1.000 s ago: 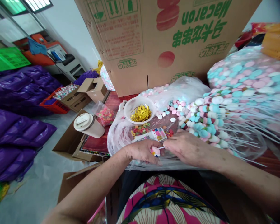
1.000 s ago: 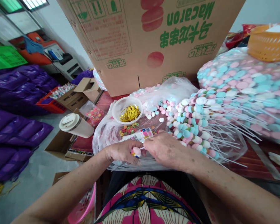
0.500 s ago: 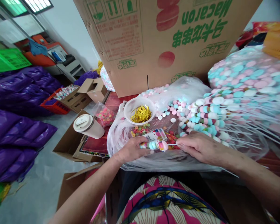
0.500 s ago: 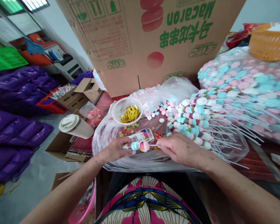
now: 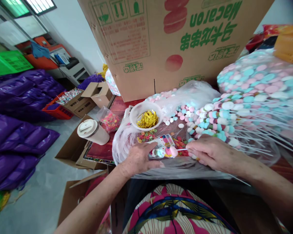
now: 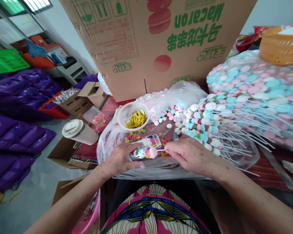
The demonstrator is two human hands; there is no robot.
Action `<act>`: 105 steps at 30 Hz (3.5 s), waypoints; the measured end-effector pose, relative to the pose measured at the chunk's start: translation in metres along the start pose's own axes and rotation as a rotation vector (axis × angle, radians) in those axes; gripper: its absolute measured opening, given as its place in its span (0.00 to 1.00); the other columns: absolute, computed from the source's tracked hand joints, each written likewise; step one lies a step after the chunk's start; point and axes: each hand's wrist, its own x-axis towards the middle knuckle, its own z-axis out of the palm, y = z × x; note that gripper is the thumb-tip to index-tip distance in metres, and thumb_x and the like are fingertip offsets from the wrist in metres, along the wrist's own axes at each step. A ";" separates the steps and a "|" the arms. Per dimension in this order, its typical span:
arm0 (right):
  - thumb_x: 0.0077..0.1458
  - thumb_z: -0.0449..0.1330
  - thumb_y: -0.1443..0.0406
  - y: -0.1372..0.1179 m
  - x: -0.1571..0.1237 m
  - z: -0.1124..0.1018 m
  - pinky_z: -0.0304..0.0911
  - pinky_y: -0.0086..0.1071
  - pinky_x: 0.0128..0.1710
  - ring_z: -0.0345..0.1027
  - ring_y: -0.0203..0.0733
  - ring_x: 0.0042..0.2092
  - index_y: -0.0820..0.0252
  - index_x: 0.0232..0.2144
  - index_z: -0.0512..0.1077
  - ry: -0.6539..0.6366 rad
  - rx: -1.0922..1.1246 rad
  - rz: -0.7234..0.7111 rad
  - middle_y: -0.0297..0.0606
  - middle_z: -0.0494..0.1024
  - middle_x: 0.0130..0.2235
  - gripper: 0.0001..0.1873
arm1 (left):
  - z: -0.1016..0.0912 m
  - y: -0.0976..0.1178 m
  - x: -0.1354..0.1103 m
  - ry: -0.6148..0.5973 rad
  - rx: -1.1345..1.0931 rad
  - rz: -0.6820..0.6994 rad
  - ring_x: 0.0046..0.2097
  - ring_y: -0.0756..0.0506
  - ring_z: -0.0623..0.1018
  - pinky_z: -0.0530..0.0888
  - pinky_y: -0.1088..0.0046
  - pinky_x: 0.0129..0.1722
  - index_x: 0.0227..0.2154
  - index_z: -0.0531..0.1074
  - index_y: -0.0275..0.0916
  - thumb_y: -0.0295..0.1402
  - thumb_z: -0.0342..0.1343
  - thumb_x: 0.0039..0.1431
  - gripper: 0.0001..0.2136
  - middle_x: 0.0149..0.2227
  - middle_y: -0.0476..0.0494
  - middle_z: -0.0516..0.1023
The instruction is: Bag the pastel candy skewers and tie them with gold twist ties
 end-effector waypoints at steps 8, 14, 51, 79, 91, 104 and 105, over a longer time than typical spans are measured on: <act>0.60 0.45 0.68 -0.010 0.006 -0.003 0.48 0.33 0.32 0.59 0.37 0.26 0.59 0.24 0.66 -0.045 -0.033 -0.075 0.34 0.69 0.22 0.15 | -0.002 0.023 0.015 -0.105 -0.301 -0.059 0.34 0.47 0.72 0.67 0.76 0.35 0.34 0.74 0.36 0.34 0.57 0.52 0.08 0.30 0.49 0.75; 0.60 0.45 0.68 -0.011 0.004 -0.007 0.47 0.32 0.31 0.56 0.36 0.25 0.59 0.21 0.64 -0.090 -0.031 -0.069 0.32 0.66 0.20 0.16 | -0.005 0.016 0.014 -0.167 -0.571 0.020 0.36 0.48 0.70 0.66 0.78 0.37 0.37 0.75 0.35 0.41 0.61 0.51 0.15 0.31 0.50 0.73; 0.59 0.46 0.52 0.001 0.012 -0.024 0.49 0.25 0.12 0.63 0.34 0.15 0.57 0.25 0.62 -0.407 0.487 0.442 0.31 0.71 0.20 0.18 | -0.026 -0.007 0.017 -0.493 -0.500 -0.036 0.29 0.51 0.67 0.63 0.79 0.27 0.28 0.73 0.35 0.47 0.63 0.43 0.19 0.25 0.53 0.68; 0.61 0.44 0.62 -0.010 0.026 -0.004 0.56 0.29 0.26 0.69 0.37 0.27 0.58 0.25 0.64 -0.220 0.073 0.342 0.34 0.73 0.25 0.15 | 0.028 0.013 0.016 0.129 0.178 0.045 0.44 0.39 0.77 0.74 0.60 0.43 0.54 0.63 0.35 0.33 0.52 0.56 0.21 0.43 0.36 0.77; 0.64 0.43 0.59 -0.030 0.038 0.006 0.49 0.30 0.28 0.69 0.39 0.32 0.59 0.30 0.70 -0.178 -0.100 0.291 0.39 0.78 0.31 0.19 | 0.013 0.022 0.022 0.062 0.065 0.091 0.40 0.41 0.78 0.73 0.68 0.39 0.42 0.70 0.36 0.35 0.53 0.57 0.12 0.39 0.39 0.78; 0.62 0.45 0.61 -0.016 0.037 0.014 0.51 0.28 0.27 0.63 0.35 0.27 0.59 0.26 0.71 -0.259 0.086 0.188 0.35 0.73 0.25 0.19 | 0.014 0.015 0.029 -0.087 0.112 0.064 0.42 0.41 0.77 0.72 0.68 0.40 0.46 0.70 0.39 0.39 0.54 0.56 0.16 0.40 0.41 0.79; 0.61 0.46 0.62 -0.016 0.036 0.014 0.52 0.28 0.29 0.65 0.36 0.29 0.59 0.29 0.72 -0.211 0.085 0.181 0.36 0.75 0.27 0.16 | 0.013 0.015 0.029 -0.072 0.088 0.058 0.42 0.41 0.77 0.72 0.68 0.40 0.46 0.70 0.38 0.40 0.54 0.56 0.16 0.40 0.40 0.79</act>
